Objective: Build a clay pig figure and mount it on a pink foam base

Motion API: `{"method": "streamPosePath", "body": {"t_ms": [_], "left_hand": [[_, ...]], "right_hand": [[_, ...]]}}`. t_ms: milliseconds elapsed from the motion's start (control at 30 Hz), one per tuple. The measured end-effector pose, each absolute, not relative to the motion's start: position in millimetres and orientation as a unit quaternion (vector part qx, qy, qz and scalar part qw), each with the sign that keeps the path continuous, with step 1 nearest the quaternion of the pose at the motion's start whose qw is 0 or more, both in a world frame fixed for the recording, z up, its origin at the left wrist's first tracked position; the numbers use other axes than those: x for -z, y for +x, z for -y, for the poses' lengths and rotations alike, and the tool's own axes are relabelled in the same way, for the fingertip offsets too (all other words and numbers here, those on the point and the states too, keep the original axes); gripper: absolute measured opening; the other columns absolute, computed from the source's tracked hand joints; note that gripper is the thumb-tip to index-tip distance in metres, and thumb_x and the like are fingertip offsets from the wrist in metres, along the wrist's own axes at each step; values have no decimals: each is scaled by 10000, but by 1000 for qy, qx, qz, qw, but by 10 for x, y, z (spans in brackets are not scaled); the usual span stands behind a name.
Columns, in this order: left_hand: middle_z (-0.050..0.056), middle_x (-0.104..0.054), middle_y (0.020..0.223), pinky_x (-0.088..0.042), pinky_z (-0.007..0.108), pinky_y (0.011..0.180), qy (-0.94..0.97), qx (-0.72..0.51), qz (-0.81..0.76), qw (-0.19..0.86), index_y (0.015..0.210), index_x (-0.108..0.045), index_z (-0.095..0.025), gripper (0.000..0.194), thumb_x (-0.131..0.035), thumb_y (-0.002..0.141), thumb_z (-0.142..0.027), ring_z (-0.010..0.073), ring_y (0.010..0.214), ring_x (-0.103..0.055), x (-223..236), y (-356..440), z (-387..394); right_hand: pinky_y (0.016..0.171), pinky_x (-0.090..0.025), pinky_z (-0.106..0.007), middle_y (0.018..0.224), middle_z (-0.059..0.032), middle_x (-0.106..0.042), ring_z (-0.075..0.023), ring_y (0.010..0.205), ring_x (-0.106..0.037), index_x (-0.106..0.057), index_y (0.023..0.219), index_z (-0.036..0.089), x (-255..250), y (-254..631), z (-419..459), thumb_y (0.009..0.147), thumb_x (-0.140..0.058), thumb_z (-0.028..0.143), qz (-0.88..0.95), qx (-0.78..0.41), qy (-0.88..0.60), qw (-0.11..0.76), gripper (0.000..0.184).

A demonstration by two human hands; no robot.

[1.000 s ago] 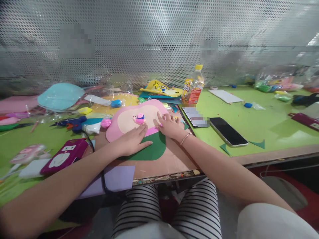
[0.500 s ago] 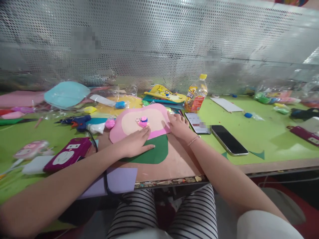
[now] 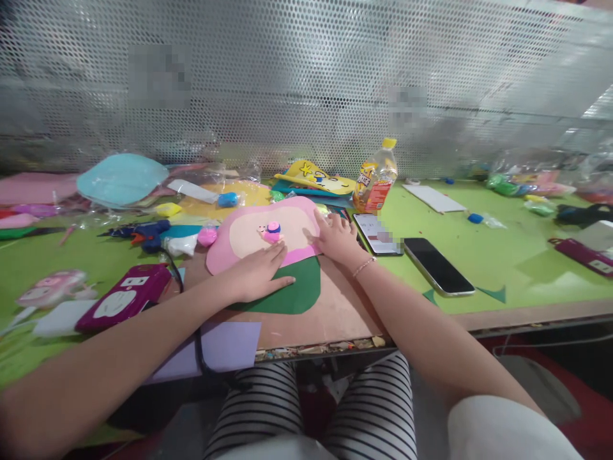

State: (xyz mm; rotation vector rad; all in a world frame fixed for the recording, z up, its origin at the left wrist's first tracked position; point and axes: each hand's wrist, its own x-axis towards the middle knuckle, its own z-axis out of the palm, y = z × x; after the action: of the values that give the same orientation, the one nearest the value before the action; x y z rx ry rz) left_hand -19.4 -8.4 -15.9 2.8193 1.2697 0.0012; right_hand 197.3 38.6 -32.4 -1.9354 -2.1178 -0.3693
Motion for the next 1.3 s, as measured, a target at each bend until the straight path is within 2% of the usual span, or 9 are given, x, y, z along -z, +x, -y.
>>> {"method": "streamPosePath", "body": {"t_ms": [100,233,467,633,733,867,1033,1167,1300], "left_hand": [[228,-198,1475,-209,409,1087,917,-12,-399,13,1417,-212,-35,784,-249,880,-605,299,1372,-200,186,-201,69],[210,-225,1475,-237,429,1067,917,-19,-398,7,1406,-283,-109,740,-245,874,-622,325,1351,-252,198,-204,62],[237,-304,1440,-267,451,1044,919,-13,-395,3,1394,-314,-101,740,-241,873,-623,352,1326,-295,160,-198,72],[229,-317,1436,-279,444,1041,920,-17,-392,2,1394,-307,-106,738,-256,870,-623,348,1319,-311,143,-198,74],[227,-322,1434,-278,440,1043,920,-15,-392,3,1394,-300,-110,730,-261,871,-618,341,1320,-312,141,-198,78],[235,-288,1448,-260,434,1058,920,-16,-392,11,1401,-280,-99,726,-255,879,-604,335,1337,-280,162,-201,78],[202,-254,1473,-249,414,1068,918,-24,-395,8,1399,-293,-120,713,-258,877,-606,321,1342,-273,194,-210,69],[188,-257,1477,-254,412,1065,918,-18,-397,10,1394,-304,-128,705,-266,876,-604,315,1342,-276,184,-210,70],[181,-260,1478,-256,421,1062,917,-21,-398,16,1403,-281,-141,710,-268,872,-614,313,1347,-268,179,-213,67]], "right_hand": [[957,-306,-512,1319,-113,-413,-308,1114,-455,-232,1433,347,367,1889,-352,873,-304,596,732,179,-647,116,617],[988,-261,-524,1306,-113,-428,-303,1126,-442,-266,1428,327,374,1846,-315,884,-262,601,734,211,-630,138,608],[992,-245,-517,1315,-117,-416,-307,1129,-432,-253,1433,315,389,1808,-323,873,-301,609,739,211,-623,143,635],[984,-248,-512,1313,-132,-409,-295,1123,-435,-210,1447,294,373,1812,-355,854,-290,643,761,151,-615,141,693],[974,-245,-523,1321,-152,-408,-314,1174,-383,-167,1458,267,354,1834,-365,827,-289,686,790,118,-591,112,767],[967,-231,-541,1319,-158,-415,-303,1191,-361,-147,1456,285,361,1848,-372,824,-284,695,786,105,-603,90,766],[969,-224,-554,1323,-125,-403,-313,1128,-427,-183,1436,357,393,1851,-401,801,-296,719,755,93,-639,111,740],[975,-228,-550,1340,-122,-386,-334,1134,-426,-226,1432,331,412,1843,-426,812,-327,690,743,115,-648,123,724],[966,-273,-519,1299,-121,-417,-331,1121,-442,-221,1437,315,381,1878,-440,822,-325,667,730,98,-653,175,716]]}}
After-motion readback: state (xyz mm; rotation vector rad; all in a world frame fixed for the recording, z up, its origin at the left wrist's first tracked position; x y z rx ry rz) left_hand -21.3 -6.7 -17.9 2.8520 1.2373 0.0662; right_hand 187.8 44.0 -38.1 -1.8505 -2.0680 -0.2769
